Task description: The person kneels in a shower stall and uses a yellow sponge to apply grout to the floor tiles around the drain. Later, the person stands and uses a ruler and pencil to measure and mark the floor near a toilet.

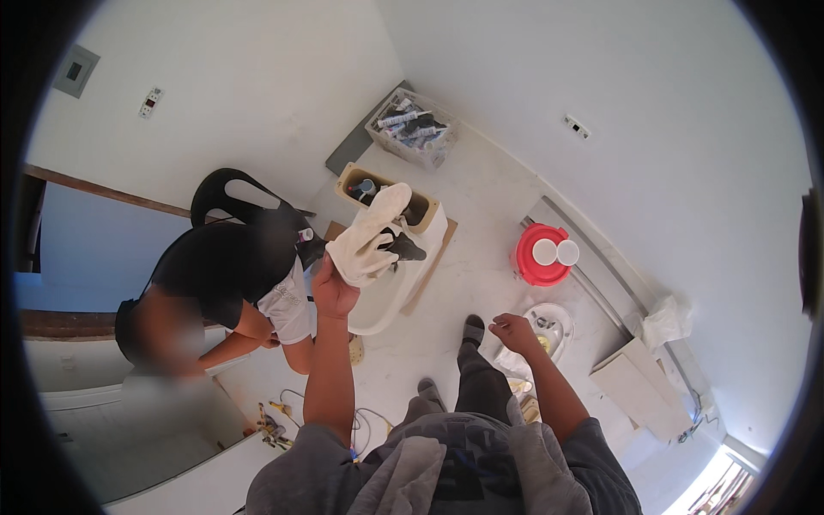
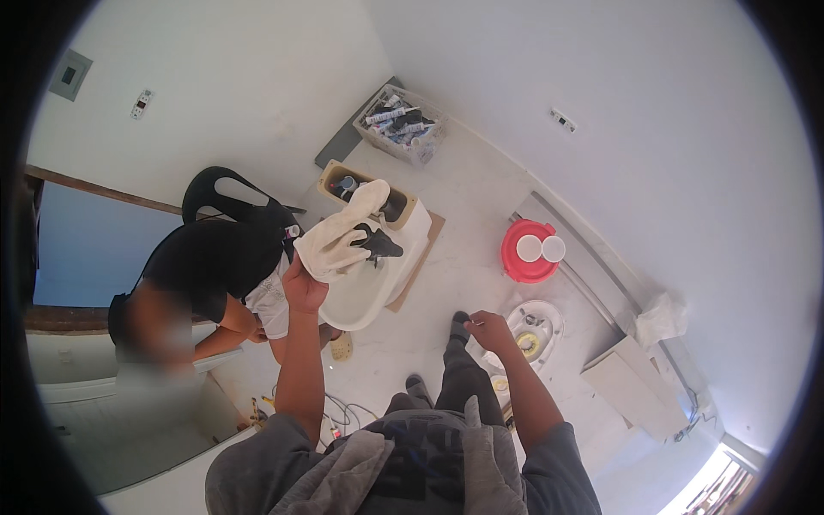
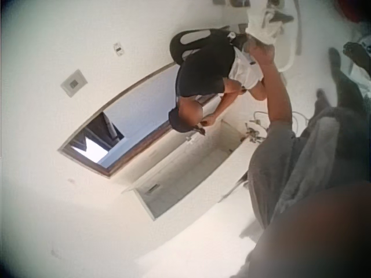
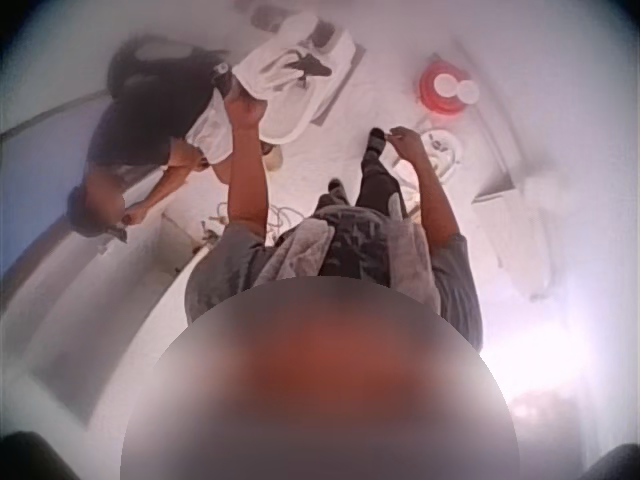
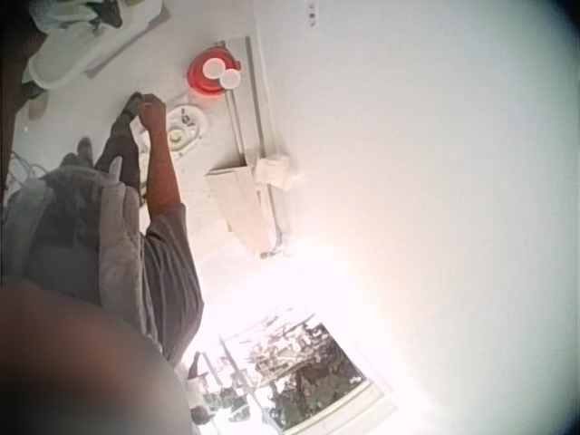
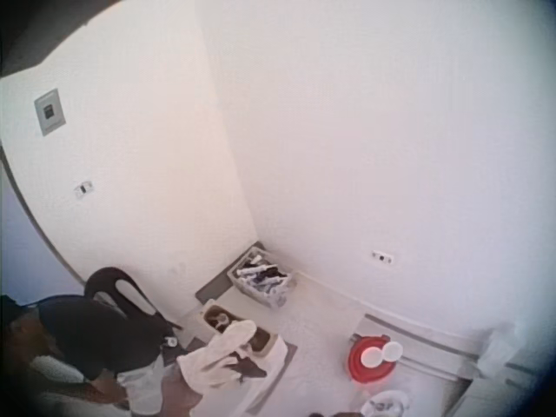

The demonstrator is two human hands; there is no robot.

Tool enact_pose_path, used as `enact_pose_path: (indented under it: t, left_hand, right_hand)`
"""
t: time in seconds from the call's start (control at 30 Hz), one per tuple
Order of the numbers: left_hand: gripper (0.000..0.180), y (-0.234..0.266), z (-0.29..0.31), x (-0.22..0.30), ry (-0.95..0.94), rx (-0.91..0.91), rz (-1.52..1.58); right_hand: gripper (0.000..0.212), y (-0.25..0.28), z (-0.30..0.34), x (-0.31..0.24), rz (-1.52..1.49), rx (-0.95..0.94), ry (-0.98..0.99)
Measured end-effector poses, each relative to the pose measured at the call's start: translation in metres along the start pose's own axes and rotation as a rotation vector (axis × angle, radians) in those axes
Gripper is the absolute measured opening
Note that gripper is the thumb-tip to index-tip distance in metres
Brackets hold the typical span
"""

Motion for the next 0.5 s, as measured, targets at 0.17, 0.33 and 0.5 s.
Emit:
enact_pose_path:
  t: [0.17,0.33,0.5]
  left_hand:
    - [0.047,-0.05,0.083,-0.014,-0.043,-0.072,-0.015]
    - [0.049,-0.058,0.139,-0.055,0.033,-0.152,-0.014]
    - [0.052,-0.085,0.194,-0.073,0.096,-0.301,0.104]
  right_hand:
    - [0.046,-0.039,0.042,-0.098,-0.733,-0.134,0.003]
    - [0.074,-0.069,0.125,-0.179,-1.534,-0.606,0.185]
    - [0.088,-0.101,0.182,-0.256,-1.894,-0.873,0.386]
Point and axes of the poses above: each hand's wrist, its own z-axis away from the middle knuckle, its own y-axis out of the back of the hand, x = y × z, the point moved 6 cm from there along -z, towards the middle knuckle, and after that the axes turned 11 degrees about -z, right-handed, at the moved point
